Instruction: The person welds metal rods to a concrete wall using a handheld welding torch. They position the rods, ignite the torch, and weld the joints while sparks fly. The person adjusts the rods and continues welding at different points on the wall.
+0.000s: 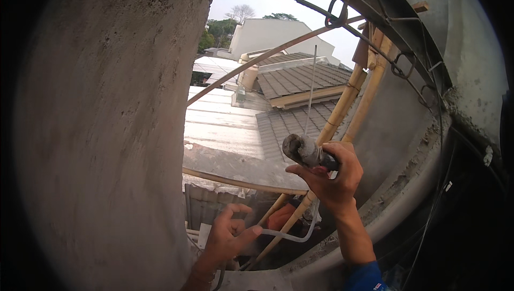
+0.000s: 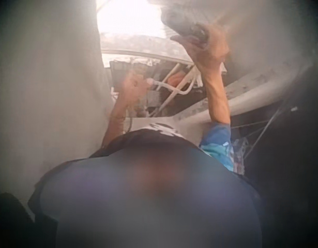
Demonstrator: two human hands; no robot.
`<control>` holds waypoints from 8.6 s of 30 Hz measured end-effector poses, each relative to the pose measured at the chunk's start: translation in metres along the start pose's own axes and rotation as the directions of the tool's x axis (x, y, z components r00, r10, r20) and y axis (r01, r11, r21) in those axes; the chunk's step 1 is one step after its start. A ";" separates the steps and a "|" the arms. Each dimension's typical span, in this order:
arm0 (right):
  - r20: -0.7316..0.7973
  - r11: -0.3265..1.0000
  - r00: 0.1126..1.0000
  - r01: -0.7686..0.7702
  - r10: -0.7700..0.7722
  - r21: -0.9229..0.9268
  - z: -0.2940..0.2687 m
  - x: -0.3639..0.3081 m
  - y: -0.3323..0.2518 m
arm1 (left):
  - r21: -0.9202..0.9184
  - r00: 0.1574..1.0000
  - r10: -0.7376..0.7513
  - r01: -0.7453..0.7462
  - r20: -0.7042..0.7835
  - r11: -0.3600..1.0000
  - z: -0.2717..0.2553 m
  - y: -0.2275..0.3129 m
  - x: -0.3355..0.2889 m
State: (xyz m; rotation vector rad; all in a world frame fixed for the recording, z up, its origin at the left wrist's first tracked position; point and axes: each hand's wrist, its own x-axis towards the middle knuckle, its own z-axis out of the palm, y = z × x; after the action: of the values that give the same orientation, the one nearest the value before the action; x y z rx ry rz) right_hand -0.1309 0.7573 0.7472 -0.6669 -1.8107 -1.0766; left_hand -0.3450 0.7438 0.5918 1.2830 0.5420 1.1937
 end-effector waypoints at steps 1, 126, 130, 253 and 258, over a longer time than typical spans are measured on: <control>-0.005 1.000 1.000 0.005 -0.005 -0.014 0.005 0.001 -0.001 | -0.019 0.999 0.022 -0.023 -0.038 1.000 0.009 -0.004 0.011; -0.014 0.971 0.999 0.046 -0.051 -0.233 -0.005 0.058 0.030 | -0.102 0.969 0.215 -0.203 0.126 0.974 0.070 -0.010 -0.037; -0.024 0.968 0.998 0.052 -0.060 -0.244 -0.004 0.061 0.032 | 0.023 0.984 0.056 -0.061 0.166 0.998 0.063 -0.008 -0.041; 0.508 -0.858 -0.706 -0.301 0.494 0.416 -0.175 -0.784 -0.115 | 0.642 0.892 0.451 0.363 -0.031 -0.675 -0.026 -0.080 -0.205; 0.213 -0.754 -0.868 -0.239 0.448 0.611 -0.175 -0.852 -0.175 | 0.605 0.905 0.422 0.309 0.050 -0.734 -0.042 -0.087 -0.214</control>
State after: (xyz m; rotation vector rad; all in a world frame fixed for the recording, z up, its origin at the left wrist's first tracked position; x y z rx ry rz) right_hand 0.1898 0.5174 -0.0442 -1.1270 0.3674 0.8329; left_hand -0.4249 0.5846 0.4384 2.8923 2.7399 0.4729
